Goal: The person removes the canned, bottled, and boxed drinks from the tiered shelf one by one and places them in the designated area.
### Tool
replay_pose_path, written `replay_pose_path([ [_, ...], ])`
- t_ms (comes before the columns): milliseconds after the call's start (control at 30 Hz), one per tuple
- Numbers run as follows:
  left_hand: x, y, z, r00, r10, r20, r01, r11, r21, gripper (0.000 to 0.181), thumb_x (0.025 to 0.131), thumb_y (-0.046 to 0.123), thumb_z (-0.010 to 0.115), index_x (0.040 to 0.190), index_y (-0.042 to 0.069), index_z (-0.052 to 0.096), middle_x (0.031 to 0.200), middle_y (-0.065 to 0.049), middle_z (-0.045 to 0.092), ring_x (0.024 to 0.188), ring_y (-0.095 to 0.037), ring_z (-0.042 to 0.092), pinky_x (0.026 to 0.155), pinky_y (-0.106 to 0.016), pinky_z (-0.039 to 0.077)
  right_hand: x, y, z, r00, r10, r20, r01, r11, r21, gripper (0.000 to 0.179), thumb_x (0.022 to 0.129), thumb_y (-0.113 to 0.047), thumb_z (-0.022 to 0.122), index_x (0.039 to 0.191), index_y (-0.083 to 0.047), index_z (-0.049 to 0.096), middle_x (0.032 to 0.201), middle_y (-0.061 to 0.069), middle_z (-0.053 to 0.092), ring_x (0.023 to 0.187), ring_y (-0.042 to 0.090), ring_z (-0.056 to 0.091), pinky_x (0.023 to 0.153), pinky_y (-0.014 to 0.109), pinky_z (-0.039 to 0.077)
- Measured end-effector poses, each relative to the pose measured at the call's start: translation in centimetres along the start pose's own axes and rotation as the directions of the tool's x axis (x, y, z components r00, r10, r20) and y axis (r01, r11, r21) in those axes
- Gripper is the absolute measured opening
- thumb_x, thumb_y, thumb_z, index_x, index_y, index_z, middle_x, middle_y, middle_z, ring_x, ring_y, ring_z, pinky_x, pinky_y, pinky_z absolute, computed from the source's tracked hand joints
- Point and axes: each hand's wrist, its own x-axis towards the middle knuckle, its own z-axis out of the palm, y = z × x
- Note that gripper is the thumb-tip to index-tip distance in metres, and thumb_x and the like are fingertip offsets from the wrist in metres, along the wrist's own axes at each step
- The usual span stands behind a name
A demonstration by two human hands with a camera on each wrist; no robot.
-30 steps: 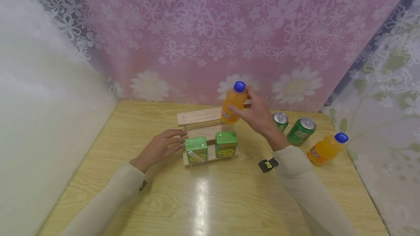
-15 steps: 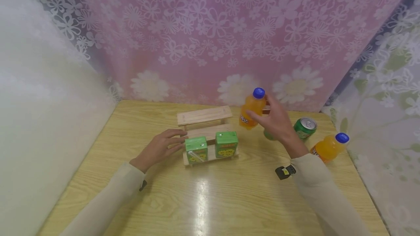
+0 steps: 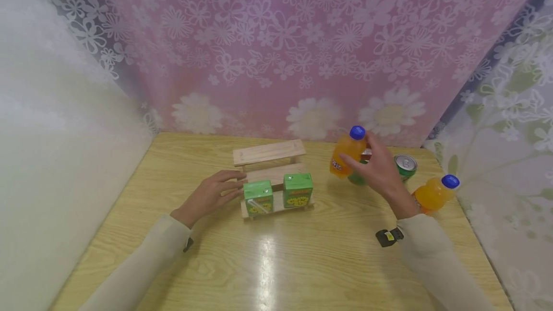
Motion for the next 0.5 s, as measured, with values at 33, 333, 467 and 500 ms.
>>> replay_pose_path([
  [33,0.0,0.0,0.0,1.000,-0.001,0.002,0.001,1.000,0.000,0.039,0.098,0.014,0.082,0.136,0.009,0.078,0.144,-0.009,0.072,0.135,-0.027,0.067,0.109,-0.042,0.061,-0.2,0.2,-0.1,1.000,0.004,0.000,-0.004,1.000,-0.002,0.068,0.103,-0.021,0.080,0.160,-0.003,0.047,0.136,0.023,0.064,0.124,0.038,0.061,0.089,-0.004,0.043],
  [333,0.1,0.0,-0.1,1.000,-0.012,0.017,0.012,1.000,-0.006,0.037,0.100,0.015,0.081,0.136,0.009,0.078,0.144,-0.009,0.071,0.136,-0.027,0.067,0.111,-0.042,0.061,-1.9,2.1,-1.1,0.998,0.070,0.003,-0.070,0.997,-0.026,0.067,0.105,-0.031,0.077,0.159,-0.005,0.048,0.138,0.022,0.063,0.120,0.007,0.057,0.088,-0.001,0.044],
  [467,0.0,0.0,-0.1,0.999,-0.028,0.032,0.029,1.000,-0.006,0.037,0.101,0.015,0.079,0.138,0.010,0.077,0.146,-0.008,0.071,0.138,-0.027,0.066,0.112,-0.042,0.060,-2.7,3.1,-1.6,0.996,0.084,-0.010,-0.084,0.996,-0.020,0.067,0.104,-0.029,0.078,0.159,-0.004,0.048,0.140,0.026,0.064,0.110,-0.018,0.048,0.085,-0.003,0.045],
  [500,0.0,0.0,-0.1,0.999,-0.030,0.035,0.031,1.000,-0.003,0.038,0.101,0.015,0.079,0.138,0.010,0.077,0.146,-0.008,0.070,0.138,-0.026,0.065,0.112,-0.042,0.060,-2.9,3.3,-1.7,0.996,0.086,-0.011,-0.086,0.996,-0.014,0.068,0.104,-0.028,0.078,0.160,-0.004,0.048,0.141,0.027,0.064,0.109,-0.021,0.047,0.083,-0.003,0.045],
])
